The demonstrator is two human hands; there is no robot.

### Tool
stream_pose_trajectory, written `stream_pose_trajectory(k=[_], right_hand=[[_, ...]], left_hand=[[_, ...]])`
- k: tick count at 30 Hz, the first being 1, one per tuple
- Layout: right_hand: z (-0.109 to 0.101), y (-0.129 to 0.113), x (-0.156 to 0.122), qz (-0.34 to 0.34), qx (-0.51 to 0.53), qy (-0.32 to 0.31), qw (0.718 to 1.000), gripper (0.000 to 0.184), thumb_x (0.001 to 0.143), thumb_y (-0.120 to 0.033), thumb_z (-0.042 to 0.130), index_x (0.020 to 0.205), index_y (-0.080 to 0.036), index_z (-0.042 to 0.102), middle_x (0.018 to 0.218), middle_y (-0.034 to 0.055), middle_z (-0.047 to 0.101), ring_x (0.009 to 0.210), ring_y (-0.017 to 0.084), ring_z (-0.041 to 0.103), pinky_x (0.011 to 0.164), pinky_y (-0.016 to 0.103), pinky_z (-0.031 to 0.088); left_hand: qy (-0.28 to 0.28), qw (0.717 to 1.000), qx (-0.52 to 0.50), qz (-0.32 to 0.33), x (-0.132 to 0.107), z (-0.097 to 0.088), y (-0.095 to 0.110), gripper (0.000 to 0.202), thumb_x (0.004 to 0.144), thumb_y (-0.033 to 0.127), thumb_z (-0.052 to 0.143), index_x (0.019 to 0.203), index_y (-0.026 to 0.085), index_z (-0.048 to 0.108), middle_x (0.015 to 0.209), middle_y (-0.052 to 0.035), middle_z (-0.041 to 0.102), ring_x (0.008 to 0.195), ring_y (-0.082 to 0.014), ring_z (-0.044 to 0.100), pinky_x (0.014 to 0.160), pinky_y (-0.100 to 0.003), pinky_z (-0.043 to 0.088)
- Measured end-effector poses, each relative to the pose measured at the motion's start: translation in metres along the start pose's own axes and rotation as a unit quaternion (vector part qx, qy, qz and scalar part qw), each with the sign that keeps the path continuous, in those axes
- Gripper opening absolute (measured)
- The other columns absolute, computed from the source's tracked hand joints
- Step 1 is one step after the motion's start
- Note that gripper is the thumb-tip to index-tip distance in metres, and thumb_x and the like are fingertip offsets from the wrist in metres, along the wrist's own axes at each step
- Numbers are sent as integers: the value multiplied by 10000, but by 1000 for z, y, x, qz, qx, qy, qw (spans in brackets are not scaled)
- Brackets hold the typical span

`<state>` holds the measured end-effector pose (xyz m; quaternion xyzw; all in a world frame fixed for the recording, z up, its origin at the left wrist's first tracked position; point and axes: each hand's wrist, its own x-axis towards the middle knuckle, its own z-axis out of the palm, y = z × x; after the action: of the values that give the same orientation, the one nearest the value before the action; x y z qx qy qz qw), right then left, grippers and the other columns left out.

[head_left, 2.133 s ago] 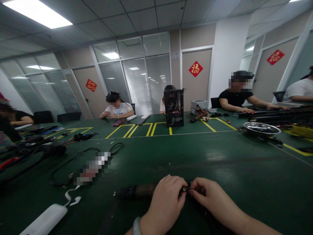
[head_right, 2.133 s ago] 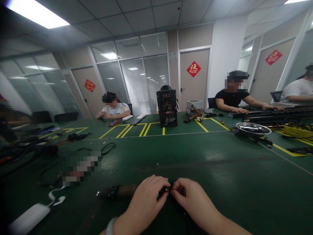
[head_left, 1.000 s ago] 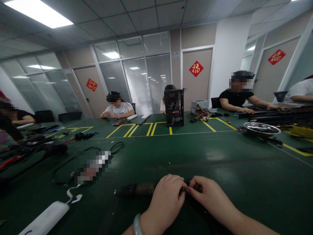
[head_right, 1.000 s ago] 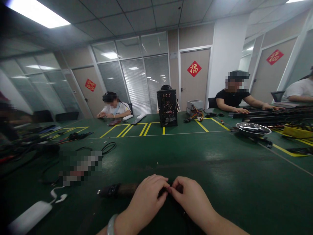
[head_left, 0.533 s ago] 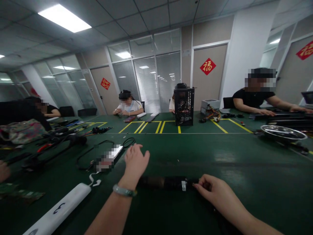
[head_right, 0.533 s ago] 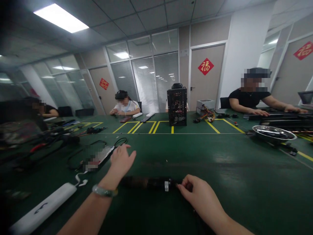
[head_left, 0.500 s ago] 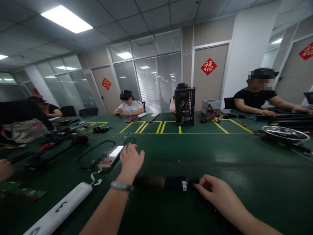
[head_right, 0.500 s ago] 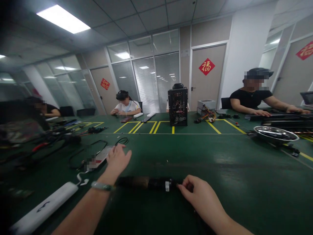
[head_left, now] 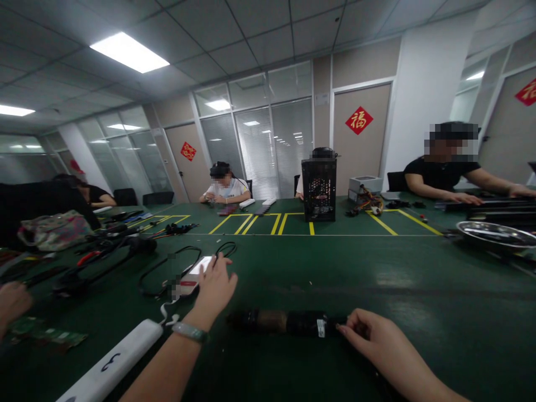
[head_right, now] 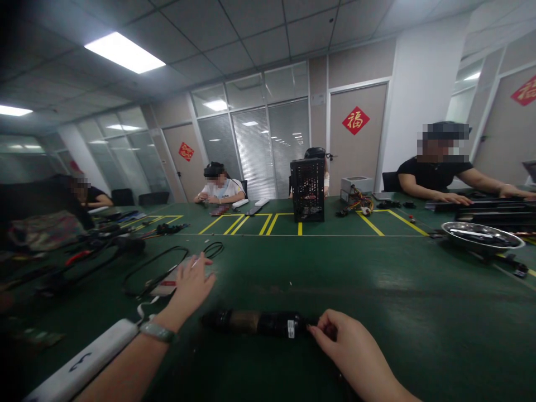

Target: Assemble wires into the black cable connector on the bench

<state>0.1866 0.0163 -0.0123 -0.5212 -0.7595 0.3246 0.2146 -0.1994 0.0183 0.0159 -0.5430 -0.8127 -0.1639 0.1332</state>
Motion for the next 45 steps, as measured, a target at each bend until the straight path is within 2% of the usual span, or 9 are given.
stream_pose_trajectory(k=[3, 5, 8, 11, 15, 23, 29, 34, 45], right_hand=[[2, 4, 2, -11, -6, 15, 1000, 257, 872, -450, 560, 795, -223, 653, 730, -2, 697, 637, 163, 637, 511, 214, 372], [4, 7, 4, -20, -8, 22, 1000, 247, 874, -434, 557, 782, -222, 647, 716, -5, 694, 634, 163, 634, 515, 214, 372], [6, 12, 6, -34, -15, 34, 999, 219, 863, -396, 570, 757, -217, 638, 705, -8, 690, 639, 162, 629, 540, 215, 383], [6, 14, 7, -45, -15, 36, 998, 206, 861, -381, 575, 757, -214, 636, 721, -11, 689, 657, 161, 628, 566, 214, 394], [4, 12, 5, -40, -8, 23, 999, 204, 869, -377, 569, 770, -215, 645, 743, -14, 694, 678, 157, 633, 581, 211, 396], [-4, 5, -1, -43, 7, 0, 999, 141, 866, -318, 565, 813, -218, 649, 776, -11, 691, 708, 161, 630, 615, 217, 417], [-4, 14, -1, -69, 15, -3, 998, 76, 834, -223, 565, 834, -210, 639, 792, -10, 681, 721, 156, 627, 634, 213, 439], [-1, 16, 2, -67, 39, 5, 997, 108, 849, -236, 555, 797, -204, 644, 758, -14, 677, 701, 150, 627, 626, 207, 442], [-1, 13, 3, -54, 61, -11, 997, 95, 835, -251, 576, 856, -218, 663, 801, -9, 701, 737, 163, 644, 654, 211, 465]], left_hand=[[-44, 971, -120, 201, -33, -22, 70, 242, 901, 301, 446, 1091, 237, 580, 1371, -44, 505, 1309, -228, 387, 1142, -442, 130], [-89, 935, -197, 280, -60, -31, 116, 232, 897, 323, 480, 1098, 269, 583, 1301, -16, 562, 1224, -214, 475, 1126, -429, 199], [-142, 904, -235, 329, -93, -29, 166, 220, 802, 273, 590, 1021, 252, 602, 1106, -20, 643, 1086, -222, 551, 1086, -427, 274], [-161, 915, -214, 303, -108, -16, 188, 258, 743, 161, 584, 994, 220, 596, 987, -41, 653, 990, -235, 581, 1027, -436, 334], [-175, 924, -186, 285, -108, -7, 190, 188, 793, 156, 552, 966, 216, 591, 920, -42, 651, 904, -242, 590, 887, -405, 418], [-191, 924, -160, 290, -101, -23, 191, 94, 831, 208, 577, 918, 235, 600, 876, -15, 644, 818, -216, 602, 726, -328, 441], [-164, 920, -186, 303, -102, -14, 188, 49, 834, 207, 579, 866, 239, 599, 852, -2, 632, 804, -209, 583, 716, -324, 430], [-147, 898, -252, 329, -106, -6, 179, 69, 830, 166, 569, 859, 223, 595, 890, 2, 633, 867, -194, 564, 797, -320, 409], [-154, 887, -277, 336, -103, -5, 177, 78, 843, 167, 590, 889, 228, 609, 907, 12, 635, 878, -191, 559, 785, -321, 399]])
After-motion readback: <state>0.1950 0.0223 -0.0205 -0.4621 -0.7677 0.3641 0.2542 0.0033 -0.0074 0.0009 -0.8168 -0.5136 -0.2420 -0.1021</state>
